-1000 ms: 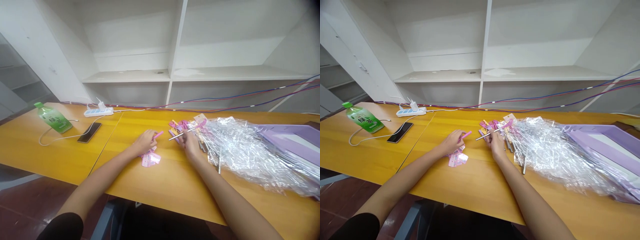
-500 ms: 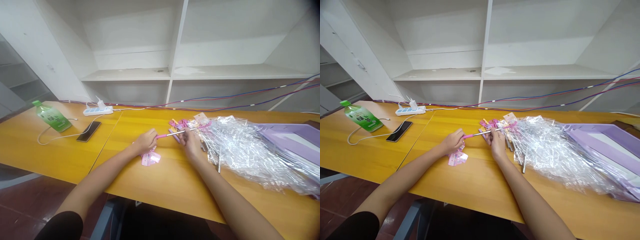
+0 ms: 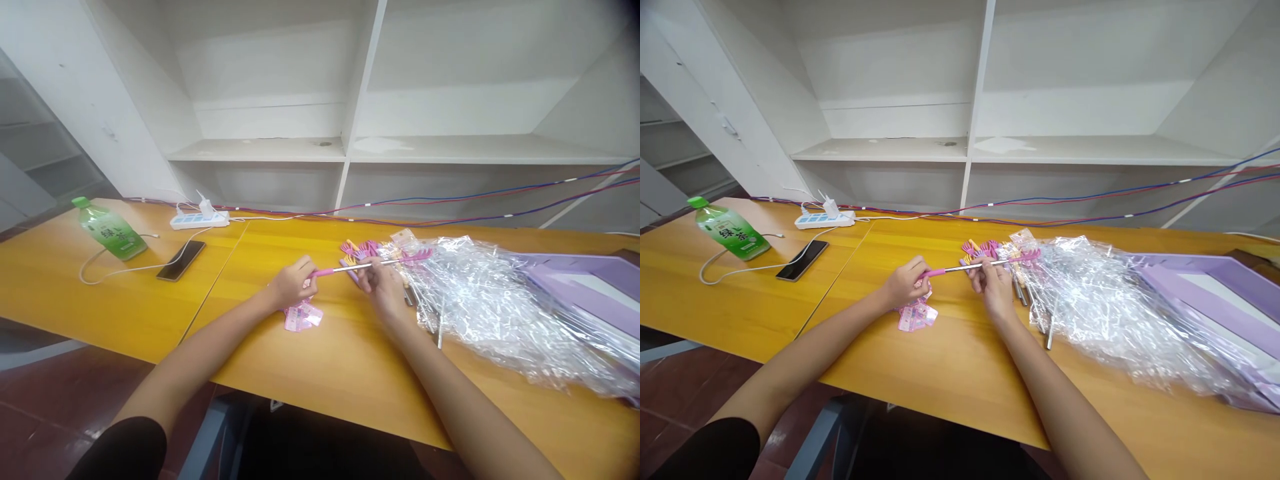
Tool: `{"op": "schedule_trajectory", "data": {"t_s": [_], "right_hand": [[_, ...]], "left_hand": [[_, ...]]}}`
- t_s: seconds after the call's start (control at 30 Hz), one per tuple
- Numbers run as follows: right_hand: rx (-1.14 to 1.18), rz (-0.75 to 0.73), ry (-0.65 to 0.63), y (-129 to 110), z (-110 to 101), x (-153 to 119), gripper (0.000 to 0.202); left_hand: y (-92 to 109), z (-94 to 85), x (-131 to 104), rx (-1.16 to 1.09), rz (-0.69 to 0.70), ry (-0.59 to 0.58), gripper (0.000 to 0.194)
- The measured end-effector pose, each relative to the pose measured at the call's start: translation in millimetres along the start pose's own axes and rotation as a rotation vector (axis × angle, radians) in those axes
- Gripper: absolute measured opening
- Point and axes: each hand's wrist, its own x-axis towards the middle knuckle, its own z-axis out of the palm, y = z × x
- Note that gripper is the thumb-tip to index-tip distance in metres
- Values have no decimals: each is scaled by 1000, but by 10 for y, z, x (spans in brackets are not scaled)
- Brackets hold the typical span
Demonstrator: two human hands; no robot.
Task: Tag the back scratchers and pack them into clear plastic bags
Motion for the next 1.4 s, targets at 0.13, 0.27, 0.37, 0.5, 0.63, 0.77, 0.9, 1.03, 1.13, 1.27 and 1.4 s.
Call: {"op": "schedule_trajectory", "data": {"t_s": [0.13,0.27,0.37,0.5,0.63,0.77,0.9,1.03,1.13,1.27,1.4], "right_hand": [[-94,-51,-27,-4,-16,-20,35],[-114,-44,-75,-24,-9,-34,39],[-126,-83,-132,-69,7,-37,40],[-148,-128,-215,-144,23,-35,37],[-122,-92,-249,-171,19,-20,36],[-9,14,-190,-164,29,-7,46],[27,133,-130,-143,85,-27,54],[27,149,-111,-108,148,-69,41],[40,144,-100,-96,189,-105,36],[75,129,-128,-97,269,-173,32],[78,138,-216,-63,392,-268,43]], "left_hand": [[0,-17,0,-26,19,16,15],[28,-36,27,-145,8,55,19],[64,-76,63,-354,-143,37,22],[68,-129,87,-702,-379,-111,34],[71,-137,90,-790,-429,-140,42],[140,-105,95,-587,-273,24,32],[202,-55,60,-450,-72,107,22],[239,-26,14,-385,-1,127,18],[265,-25,-8,-339,43,155,16],[302,-31,-19,-296,144,203,14],[343,-24,-17,-260,193,212,13]]}}
